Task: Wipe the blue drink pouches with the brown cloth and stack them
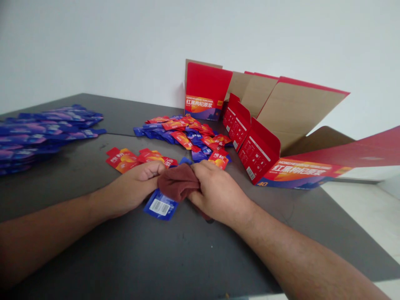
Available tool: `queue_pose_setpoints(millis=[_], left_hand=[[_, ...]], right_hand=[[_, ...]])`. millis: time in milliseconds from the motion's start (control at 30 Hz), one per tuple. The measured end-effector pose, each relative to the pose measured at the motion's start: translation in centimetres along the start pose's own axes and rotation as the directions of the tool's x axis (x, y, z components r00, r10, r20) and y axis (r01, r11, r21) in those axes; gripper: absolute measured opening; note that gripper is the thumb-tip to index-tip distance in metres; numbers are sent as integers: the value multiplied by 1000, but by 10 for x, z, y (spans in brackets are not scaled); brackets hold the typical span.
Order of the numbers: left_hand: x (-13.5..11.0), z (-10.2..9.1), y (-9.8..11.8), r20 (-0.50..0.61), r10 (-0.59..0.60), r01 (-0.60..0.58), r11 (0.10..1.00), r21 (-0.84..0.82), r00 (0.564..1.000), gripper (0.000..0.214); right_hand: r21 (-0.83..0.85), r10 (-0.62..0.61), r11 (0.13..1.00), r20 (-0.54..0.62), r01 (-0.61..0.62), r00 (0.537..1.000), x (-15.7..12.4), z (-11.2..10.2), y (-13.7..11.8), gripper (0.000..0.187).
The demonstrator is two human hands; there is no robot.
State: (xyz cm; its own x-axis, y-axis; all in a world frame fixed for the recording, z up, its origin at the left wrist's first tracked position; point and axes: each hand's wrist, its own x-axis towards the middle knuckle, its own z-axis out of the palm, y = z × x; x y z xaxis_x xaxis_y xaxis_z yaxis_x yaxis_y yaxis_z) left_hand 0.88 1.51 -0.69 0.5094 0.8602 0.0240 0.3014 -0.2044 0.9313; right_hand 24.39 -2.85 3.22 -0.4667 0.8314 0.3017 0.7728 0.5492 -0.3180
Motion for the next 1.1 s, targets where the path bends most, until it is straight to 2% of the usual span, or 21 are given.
queue_pose_setpoints(millis=[67, 167, 267, 333, 400, 467, 533, 600, 667, 733, 800, 867, 967, 1033, 1100], left_hand=[[0, 1, 0, 21, -1, 2, 999, -45, 1000, 23], [-1, 1, 0, 18, -2, 2, 1000, -23, 1000, 22], [-1, 0, 1, -22, 15, -15, 999, 44, 1000, 21], [-1, -1, 2, -36, 41, -38, 996, 80, 999, 20], [0, -1, 1, -39, 57, -53, 993, 102, 998, 20], [0, -1, -1, -46, 54, -49, 994, 97, 997, 20], [1, -1, -3, -31, 30, -28, 999, 44, 999, 21], [1, 0, -5, 4, 11, -11, 1000, -24, 1000, 21], [1, 1, -6, 21, 7, -6, 999, -54, 1000, 21], [0, 1, -6, 21, 1, 1, 999, -53, 1000, 21], [0, 1, -5, 10, -8, 8, 999, -35, 1000, 20], [0, 1, -3, -17, 10, -10, 1000, 8, 1000, 20], [-1, 0, -2, -48, 67, -63, 995, 82, 997, 20], [0, 0, -2, -45, 73, -69, 994, 85, 996, 20], [0, 0, -3, -39, 48, -47, 998, 42, 998, 21]], right_hand=[[2, 35, 999, -46, -35, 998, 2, 0, 2, 15], [28, 26, 999, -16, -26, 1000, 2, 1, 2, 16], [74, -89, 994, 100, 82, 991, 0, 2, -2, 20], [116, -192, 978, 191, 173, 962, -2, 2, -6, 24], [130, -235, 969, 232, 209, 944, -3, 2, -8, 28], [94, -179, 982, 193, 164, 965, -3, 1, -7, 24], [39, -74, 997, 93, 71, 993, -1, 1, -3, 19], [6, 15, 1000, -17, -15, 1000, 1, 1, 1, 15], [21, 61, 998, -72, -60, 996, 3, 1, 5, 12], [48, 79, 996, -62, -76, 995, 4, 1, 6, 11], [60, 44, 997, 0, -44, 999, 3, 1, 4, 13], [82, -67, 995, 104, 59, 992, 1, 1, -1, 17], [134, -223, 972, 236, 195, 946, -2, 2, -7, 29], [123, -208, 975, 229, 184, 951, -3, 2, -8, 31], [70, -108, 993, 144, 99, 984, -2, 1, -5, 23]])
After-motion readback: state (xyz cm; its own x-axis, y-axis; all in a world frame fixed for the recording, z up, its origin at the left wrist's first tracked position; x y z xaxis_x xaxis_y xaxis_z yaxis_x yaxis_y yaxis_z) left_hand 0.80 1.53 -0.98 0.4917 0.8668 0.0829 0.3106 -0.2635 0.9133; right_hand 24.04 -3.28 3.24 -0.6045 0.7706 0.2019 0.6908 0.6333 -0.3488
